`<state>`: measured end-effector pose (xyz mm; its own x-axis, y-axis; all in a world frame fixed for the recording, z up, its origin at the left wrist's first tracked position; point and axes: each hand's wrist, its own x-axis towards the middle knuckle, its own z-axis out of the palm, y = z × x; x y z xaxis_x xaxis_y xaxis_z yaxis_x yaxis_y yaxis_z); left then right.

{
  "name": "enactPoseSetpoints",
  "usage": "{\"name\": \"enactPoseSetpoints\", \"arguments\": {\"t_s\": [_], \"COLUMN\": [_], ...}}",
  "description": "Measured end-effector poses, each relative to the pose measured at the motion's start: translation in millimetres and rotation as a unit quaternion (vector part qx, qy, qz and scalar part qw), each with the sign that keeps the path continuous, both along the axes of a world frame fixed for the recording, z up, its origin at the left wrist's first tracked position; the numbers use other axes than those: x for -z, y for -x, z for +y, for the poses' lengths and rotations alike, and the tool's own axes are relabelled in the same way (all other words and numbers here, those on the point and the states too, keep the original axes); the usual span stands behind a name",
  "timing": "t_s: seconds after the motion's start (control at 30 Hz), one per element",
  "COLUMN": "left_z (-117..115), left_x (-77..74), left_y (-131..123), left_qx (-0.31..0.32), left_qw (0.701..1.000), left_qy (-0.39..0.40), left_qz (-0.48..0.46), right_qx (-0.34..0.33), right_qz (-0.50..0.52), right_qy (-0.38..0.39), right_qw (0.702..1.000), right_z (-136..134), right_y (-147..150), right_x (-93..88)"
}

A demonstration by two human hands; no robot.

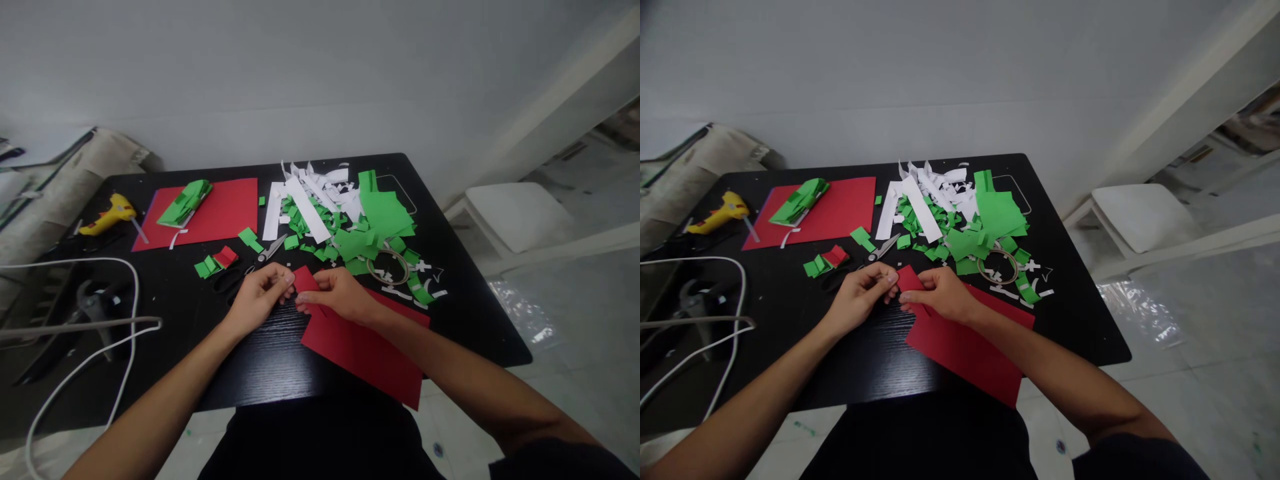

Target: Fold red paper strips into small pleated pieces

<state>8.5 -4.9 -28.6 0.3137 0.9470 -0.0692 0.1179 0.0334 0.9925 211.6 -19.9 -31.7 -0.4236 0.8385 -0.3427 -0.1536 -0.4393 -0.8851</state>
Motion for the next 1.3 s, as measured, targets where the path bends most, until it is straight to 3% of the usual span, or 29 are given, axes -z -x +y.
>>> {"name": "enactPoseSetpoints", "arguments": {"t_s": [0.4, 0.57, 0.73, 1.0, 1.3], "left_z": [0.5, 4.9, 8.0, 9.1, 7.4], "left_x": [-3.0, -5.9, -5.5, -3.1, -6.8], "left_y": [0.5, 3.0, 3.4, 4.9, 4.8], "left_qx": [-0.011, -0.068, -0.086, -0.093, -0.089], "left_qw": [1.000, 0.997, 0.996, 0.995, 0.995], "left_qy": [-0.014, -0.002, 0.024, 0.041, 0.041], "left_qz": [0.019, 0.026, 0.021, 0.005, -0.014], "right_qx": [-0.014, -0.077, -0.126, -0.124, -0.141], "right_qz": [-0.001, 0.053, 0.083, 0.090, 0.094], "right_qy": [-0.004, 0.076, 0.135, 0.123, 0.110], "right_qw": [1.000, 0.993, 0.979, 0.980, 0.979], "right_z": [-0.2, 1.8, 5.1, 5.1, 7.6], "right_y": [-1.0, -4.6, -8.0, -8.7, -8.7], "right_x": [-0.4, -2.5, -6.8, -12.7, -5.5]}}
